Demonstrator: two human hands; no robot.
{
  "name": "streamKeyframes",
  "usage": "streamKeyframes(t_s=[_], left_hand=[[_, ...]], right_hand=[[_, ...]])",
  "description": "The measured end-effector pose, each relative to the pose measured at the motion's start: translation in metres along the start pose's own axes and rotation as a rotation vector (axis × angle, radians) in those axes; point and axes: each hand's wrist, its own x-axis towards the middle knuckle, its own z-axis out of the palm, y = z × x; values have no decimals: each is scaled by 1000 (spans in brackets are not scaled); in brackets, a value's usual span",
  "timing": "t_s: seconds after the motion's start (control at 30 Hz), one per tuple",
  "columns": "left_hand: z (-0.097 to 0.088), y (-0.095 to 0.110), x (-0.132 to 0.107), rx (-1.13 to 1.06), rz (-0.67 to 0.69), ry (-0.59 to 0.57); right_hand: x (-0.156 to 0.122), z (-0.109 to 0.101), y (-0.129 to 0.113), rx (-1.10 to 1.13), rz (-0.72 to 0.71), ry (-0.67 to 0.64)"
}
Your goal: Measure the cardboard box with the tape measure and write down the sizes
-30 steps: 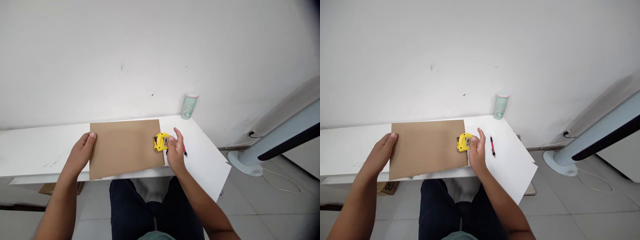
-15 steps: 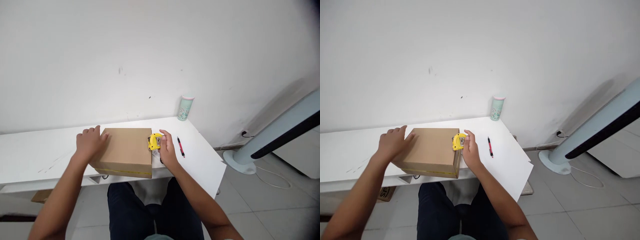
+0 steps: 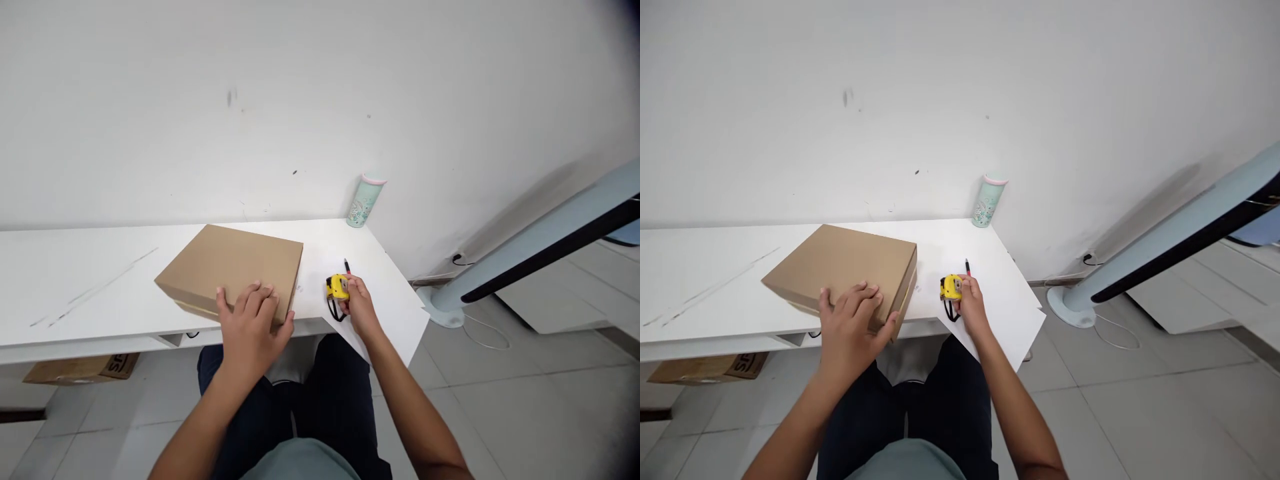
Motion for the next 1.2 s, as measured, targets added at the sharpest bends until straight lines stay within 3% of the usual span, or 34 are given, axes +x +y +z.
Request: streamKeyframes(t_s=[0.1,0.2,0.27,0.37,0.47,0.6,0.7,0.8,0.87,0.97,1.07,1.2], left_hand=[[-24,-39,-1,-92,128,-167],[-47,-76,-13,-129,113,-279],[-56,-94,-25,-128,36,-289],[-57,-105,-47,-106,-133,-171],[-48,-100,-62,-177,-309,-32],[-40,-92,-66,-289,-413,-32],[-43,-82,-58,-182,-333,-39],[-48,-57,-48,-71,-152,24],[-50,-36,-44,-94,-46,87],[-52,-16,-46,-132,3,214],[-55,-17,-54,-109,33,184],[-64,-38,-62,-64,99,129]], right_hand=[[13,-13,3,-51,31,-97],[23,-14,5,-78,-4,-76],[31,-11,7,-83,-33,-35],[46,-6,9,-54,-52,25],[54,7,4,31,-40,50],[38,37,-24,170,-17,-53],[2,63,-57,325,-9,-259],[-46,85,-85,334,-6,-523],[-75,95,-94,288,34,-665],[-105,102,-93,251,69,-786],[-114,100,-88,228,20,-816],[-112,92,-87,181,-57,-867]])
